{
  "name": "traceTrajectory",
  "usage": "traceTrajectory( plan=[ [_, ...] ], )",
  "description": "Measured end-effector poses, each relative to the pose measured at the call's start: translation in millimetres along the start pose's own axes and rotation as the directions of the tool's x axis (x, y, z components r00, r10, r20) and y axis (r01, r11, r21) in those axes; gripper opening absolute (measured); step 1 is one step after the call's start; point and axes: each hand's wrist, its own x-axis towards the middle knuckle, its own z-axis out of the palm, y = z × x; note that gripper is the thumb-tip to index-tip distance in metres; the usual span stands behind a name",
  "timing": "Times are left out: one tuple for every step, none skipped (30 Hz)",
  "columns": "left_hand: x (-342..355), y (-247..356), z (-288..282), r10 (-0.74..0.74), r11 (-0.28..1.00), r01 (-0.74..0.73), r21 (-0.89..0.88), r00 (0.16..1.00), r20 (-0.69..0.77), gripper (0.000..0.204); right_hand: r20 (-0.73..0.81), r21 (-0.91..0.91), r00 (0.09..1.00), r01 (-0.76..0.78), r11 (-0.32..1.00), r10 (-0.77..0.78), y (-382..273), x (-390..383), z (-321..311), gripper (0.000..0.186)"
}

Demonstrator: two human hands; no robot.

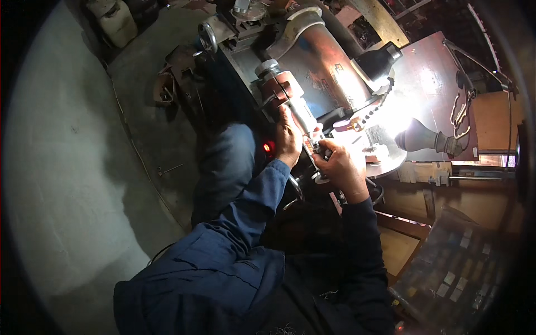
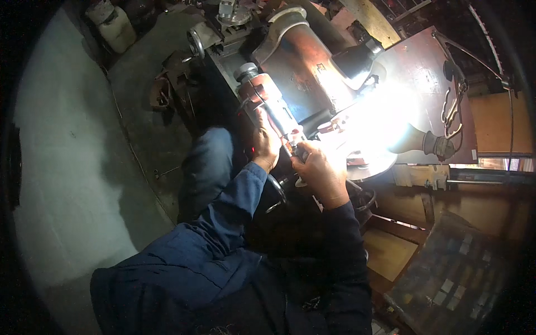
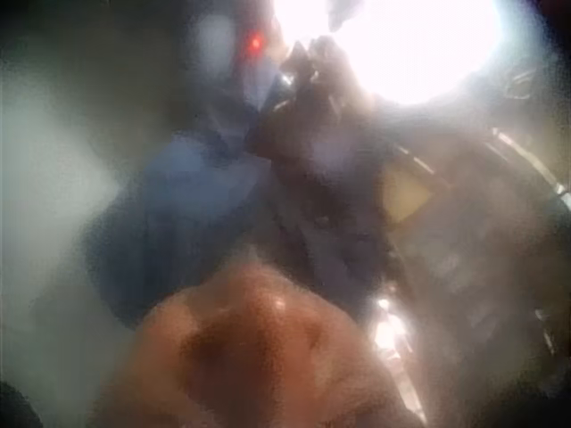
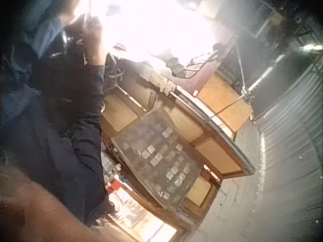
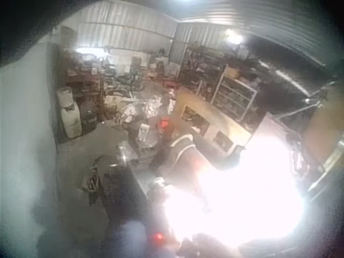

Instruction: The person measures small metal engine components using a digital caliper and then places them into a machine for cleaning or resurfacing.

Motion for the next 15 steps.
traceTrajectory(
  plan=[
    [-4, 2, 3, -0.021, 0.999, 0.023, 0.039, 0.998, -0.056, 0.072, -0.024, -0.003, 0.999, 0.039, 0.999, -0.039, 0, 0, 0, 0.039],
    [-10, 2, 7, -0.025, 0.998, 0.031, 0.046, 0.992, -0.122, 0.067, -0.056, -0.022, 0.995, 0.079, 0.997, -0.080, -1, 0, 0, 0.037],
    [-13, 5, 10, -0.043, 0.992, 0.058, 0.110, 0.991, -0.127, 0.066, -0.060, -0.070, 0.996, 0.068, 0.995, -0.072, -1, 0, 0, 0.035],
    [-16, 8, 13, -0.037, 0.985, 0.054, 0.164, 0.994, -0.107, 0.064, -0.075, -0.037, 0.991, 0.106, 0.994, -0.108, -2, -1, -1, 0.036],
    [-17, 12, 14, -0.080, 0.973, 0.091, 0.212, 0.995, -0.060, 0.063, -0.063, -0.032, 0.993, 0.094, 0.995, -0.096, -2, -2, -2, 0.037],
    [-17, 15, 15, -0.098, 0.979, 0.107, 0.171, 0.993, -0.060, 0.061, -0.061, -0.028, 0.995, 0.083, 0.996, -0.085, -3, -2, -2, 0.038],
    [-16, 19, 14, -0.160, 0.966, 0.170, 0.196, 0.985, -0.065, 0.063, -0.054, -0.065, 0.996, 0.064, 0.996, -0.068, -3, -3, -4, 0.038],
    [-15, 19, 15, -0.178, 0.979, 0.176, 0.104, 0.984, 0.011, 0.063, -0.058, -0.104, 0.997, 0.051, 0.993, -0.057, -4, -3, -4, 0.038],
    [-13, 20, 13, -0.177, 0.984, 0.177, 0.028, 0.984, -0.008, 0.063, -0.072, -0.136, 0.995, 0.052, 0.989, -0.063, -5, -4, -5, 0.038],
    [-12, 17, 14, -0.183, 0.982, 0.183, -0.035, 0.983, -0.009, 0.064, -0.076, -0.144, 0.997, 0.020, 0.989, -0.032, -6, -3, -6, 0.034],
    [-10, 14, 12, -0.161, 0.985, 0.163, -0.057, 0.986, 0.038, 0.065, -0.075, -0.135, 0.997, 0.022, 0.991, -0.032, -7, -3, -6, 0.034],
    [-10, 7, 13, -0.114, 0.990, 0.116, -0.077, 0.993, 0.031, 0.066, -0.076, -0.126, 0.997, 0.023, 0.992, -0.033, -8, -3, -7, 0.034],
    [-9, 1, 13, -0.064, 0.993, 0.071, -0.092, 0.994, 0.084, 0.068, -0.085, -0.116, 0.996, 0.030, 0.993, -0.040, -8, -3, -6, 0.034],
    [-10, -6, 13, -0.040, 0.996, 0.041, -0.073, 0.999, 0.015, 0.062, -0.082, -0.122, 0.996, 0.035, 0.992, -0.045, -8, -4, -6, 0.034],
    [-10, -11, 14, 0.002, 0.998, -0.005, -0.061, 0.999, -0.050, 0.061, -0.087, -0.129, 0.995, 0.043, 0.991, -0.055, -7, -4, -6, 0.033]
  ],
)
